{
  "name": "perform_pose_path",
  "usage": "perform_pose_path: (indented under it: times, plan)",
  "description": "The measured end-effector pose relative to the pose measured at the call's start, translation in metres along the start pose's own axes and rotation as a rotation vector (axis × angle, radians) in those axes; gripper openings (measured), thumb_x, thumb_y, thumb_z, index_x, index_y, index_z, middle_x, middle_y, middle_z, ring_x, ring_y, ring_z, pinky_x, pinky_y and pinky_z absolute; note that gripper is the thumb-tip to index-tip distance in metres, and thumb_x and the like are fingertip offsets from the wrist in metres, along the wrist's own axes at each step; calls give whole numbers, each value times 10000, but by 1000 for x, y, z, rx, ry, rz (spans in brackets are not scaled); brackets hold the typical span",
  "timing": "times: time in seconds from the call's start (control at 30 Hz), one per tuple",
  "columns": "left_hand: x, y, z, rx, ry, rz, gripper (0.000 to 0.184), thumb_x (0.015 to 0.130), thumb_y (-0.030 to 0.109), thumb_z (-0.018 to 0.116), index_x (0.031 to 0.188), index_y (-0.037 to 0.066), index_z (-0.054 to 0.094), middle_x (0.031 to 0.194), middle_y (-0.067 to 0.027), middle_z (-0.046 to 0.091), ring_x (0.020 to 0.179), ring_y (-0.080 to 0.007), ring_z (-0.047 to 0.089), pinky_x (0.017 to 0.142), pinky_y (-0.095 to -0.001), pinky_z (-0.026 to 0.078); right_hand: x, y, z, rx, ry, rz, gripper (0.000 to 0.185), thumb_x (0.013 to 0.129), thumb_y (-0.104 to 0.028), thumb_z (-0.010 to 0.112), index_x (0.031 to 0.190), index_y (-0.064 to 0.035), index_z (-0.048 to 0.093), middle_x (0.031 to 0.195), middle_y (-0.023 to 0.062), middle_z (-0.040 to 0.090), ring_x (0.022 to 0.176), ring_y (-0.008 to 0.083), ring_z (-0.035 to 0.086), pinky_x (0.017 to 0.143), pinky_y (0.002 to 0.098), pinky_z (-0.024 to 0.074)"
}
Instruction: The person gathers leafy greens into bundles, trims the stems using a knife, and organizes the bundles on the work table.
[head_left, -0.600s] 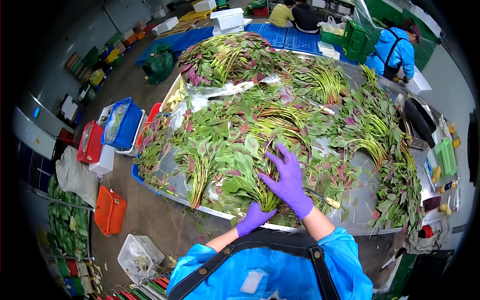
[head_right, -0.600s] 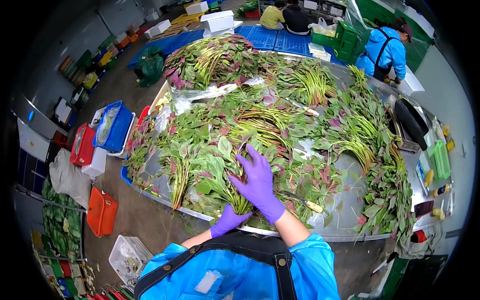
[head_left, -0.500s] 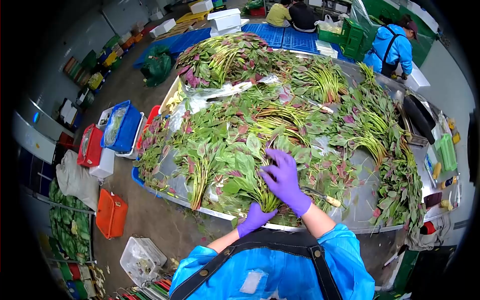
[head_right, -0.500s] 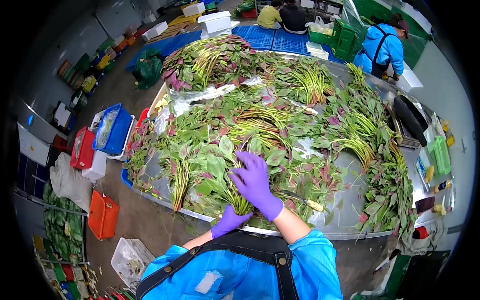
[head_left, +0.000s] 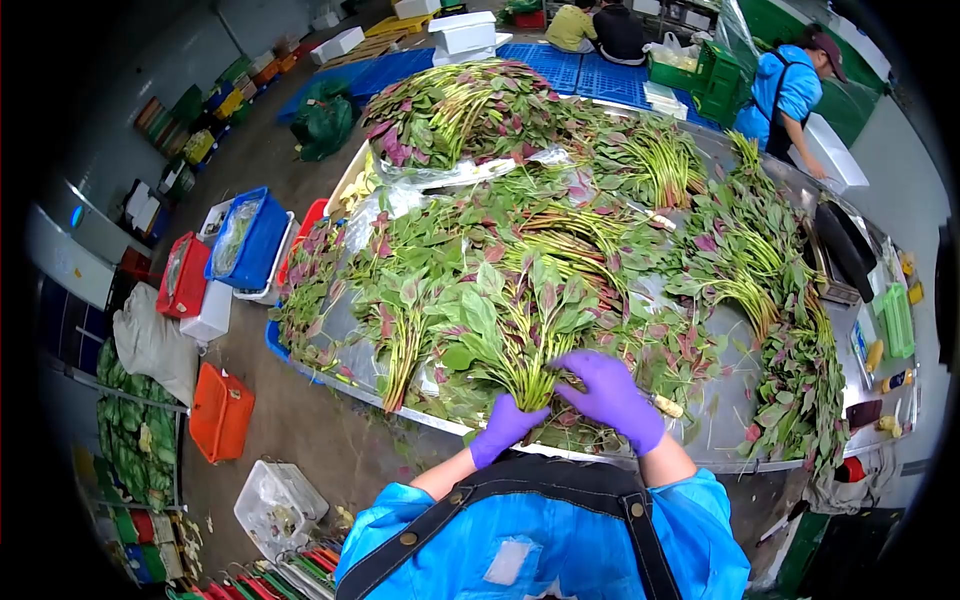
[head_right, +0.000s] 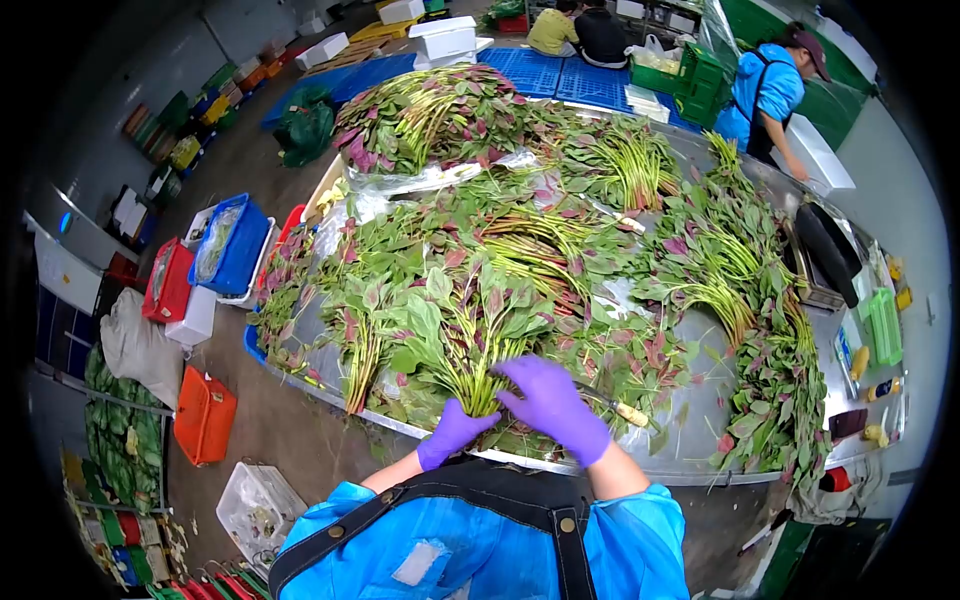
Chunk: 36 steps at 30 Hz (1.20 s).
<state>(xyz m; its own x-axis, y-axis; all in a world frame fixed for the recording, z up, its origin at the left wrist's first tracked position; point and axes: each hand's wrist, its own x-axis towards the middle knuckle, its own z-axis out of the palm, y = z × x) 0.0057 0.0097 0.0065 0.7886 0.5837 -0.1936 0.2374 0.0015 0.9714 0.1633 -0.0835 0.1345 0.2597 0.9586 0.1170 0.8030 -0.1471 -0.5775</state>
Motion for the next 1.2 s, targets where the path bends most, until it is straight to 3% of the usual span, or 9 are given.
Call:
perform_pose_path:
  times: [0.23,0.43,0.57,0.77,0.87,0.93,1.03,1.1,1.2]
  plan:
    - [-7,21,9,78,-59,96,329,691,152,706,959,-9,606,847,-106,658,770,-175,630,693,-312,485,45,10,30,-56,361,-268,223,750,-154,637,971,-124,621,961,51,637,993,237,557,981,442,310]
    - [-1,10,2,-111,-30,-67,322,703,172,707,953,-9,617,840,-78,661,734,-142,616,671,-300,484,-7,40,-17,1409,57,165,182,826,-190,545,756,-34,608,823,124,654,778,197,631,962,425,363]
    - [1,2,0,43,43,18,315,699,205,700,926,-1,627,801,-93,665,696,-161,630,644,-304,486,-10,28,-36,468,-345,55,246,759,-243,664,895,-40,641,768,79,650,693,143,621,764,287,472]
    - [-8,2,14,255,-26,166,277,705,210,692,854,-17,637,764,-166,652,697,-258,652,599,-343,490,49,33,33,-93,313,143,275,712,-340,671,855,-110,629,580,73,559,484,237,530,479,315,423]
    - [-11,14,10,148,-60,-7,306,697,214,719,863,-29,636,787,-117,665,697,-194,644,632,-313,485,44,40,3,187,348,269,212,761,-303,640,852,-112,635,582,40,573,473,186,533,460,290,420]
    - [-9,22,9,-201,-62,-243,266,687,94,719,915,2,616,808,-54,637,685,-153,605,620,-282,474,18,43,-36,1096,215,393,162,811,-268,602,847,-114,641,593,-5,585,494,119,537,455,255,417]
    - [-7,39,2,-438,52,-264,261,702,11,669,938,-9,561,805,-69,603,653,-158,584,596,-259,475,-22,56,-36,912,-466,306,263,806,-292,613,969,-86,626,710,23,617,618,115,590,526,262,458]
    - [0,49,-1,-522,73,-209,266,704,-6,662,948,-11,555,800,-75,601,670,-158,587,606,-261,478,-35,49,-29,-48,-597,160,528,749,-380,653,1169,-85,527,955,122,624,848,226,618,714,319,485]
    - [13,63,25,-506,74,-81,328,709,100,694,980,-10,544,821,-106,607,685,-211,600,629,-293,487,-42,56,10,481,-164,210,888,663,-441,703,1351,-72,278,1246,224,449,1113,343,482,925,368,393]
